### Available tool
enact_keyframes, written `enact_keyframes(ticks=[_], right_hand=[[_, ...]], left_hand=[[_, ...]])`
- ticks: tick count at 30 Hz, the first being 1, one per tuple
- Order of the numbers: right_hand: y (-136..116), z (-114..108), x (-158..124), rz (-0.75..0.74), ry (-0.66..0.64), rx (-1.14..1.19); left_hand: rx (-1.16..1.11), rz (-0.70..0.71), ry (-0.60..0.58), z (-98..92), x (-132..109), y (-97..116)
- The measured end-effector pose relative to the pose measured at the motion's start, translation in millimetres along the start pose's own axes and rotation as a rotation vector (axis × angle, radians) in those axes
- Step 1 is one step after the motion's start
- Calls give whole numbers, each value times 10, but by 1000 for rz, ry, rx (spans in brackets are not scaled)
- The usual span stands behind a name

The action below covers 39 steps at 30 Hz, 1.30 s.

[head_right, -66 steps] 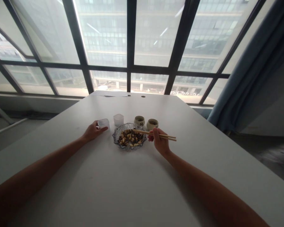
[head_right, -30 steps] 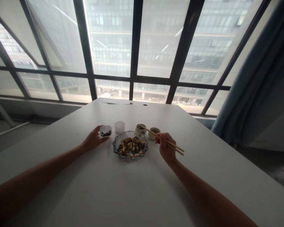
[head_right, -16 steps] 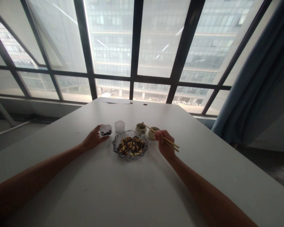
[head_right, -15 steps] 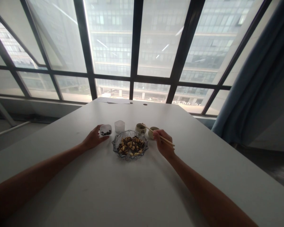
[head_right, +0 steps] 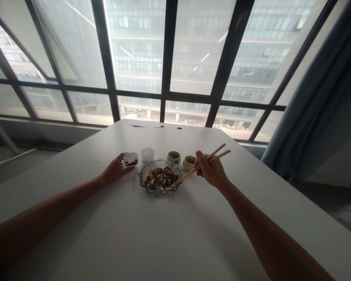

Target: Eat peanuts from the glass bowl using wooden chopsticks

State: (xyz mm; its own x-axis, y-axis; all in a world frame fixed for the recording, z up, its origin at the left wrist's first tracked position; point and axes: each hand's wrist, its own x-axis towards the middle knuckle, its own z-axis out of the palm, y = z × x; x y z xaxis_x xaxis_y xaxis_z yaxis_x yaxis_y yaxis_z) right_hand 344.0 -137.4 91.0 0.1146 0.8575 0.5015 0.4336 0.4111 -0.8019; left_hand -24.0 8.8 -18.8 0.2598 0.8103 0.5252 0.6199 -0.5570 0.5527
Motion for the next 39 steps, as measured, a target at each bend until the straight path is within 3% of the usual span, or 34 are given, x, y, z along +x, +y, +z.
enact_keyframes(ticks=[7, 13, 19, 24, 29, 33, 36, 39], right_hand=[[-37, 220, -123, -28, -197, -10], [-3, 344, -198, -73, -441, -51], [-19, 299, -171, -160, -300, -171], [-44, 204, -105, -3, -236, 16], [-58, 278, -139, 127, -340, 114], [-33, 357, -183, 23, -369, 5], [-25, 323, -171, -94, -297, -127], [-33, 254, -139, -115, -205, -152]], left_hand=[[9, 16, 7, -2, 3, 11], [188, 19, 63, -23, 7, 65], [241, -33, 78, -27, 4, 63], [278, -84, 70, -32, 7, 59], [284, -104, 55, -21, 19, 34], [251, -76, 70, -26, 21, 18], [207, -1, 84, -38, 16, 23], [189, 11, 68, -41, 9, 35]])
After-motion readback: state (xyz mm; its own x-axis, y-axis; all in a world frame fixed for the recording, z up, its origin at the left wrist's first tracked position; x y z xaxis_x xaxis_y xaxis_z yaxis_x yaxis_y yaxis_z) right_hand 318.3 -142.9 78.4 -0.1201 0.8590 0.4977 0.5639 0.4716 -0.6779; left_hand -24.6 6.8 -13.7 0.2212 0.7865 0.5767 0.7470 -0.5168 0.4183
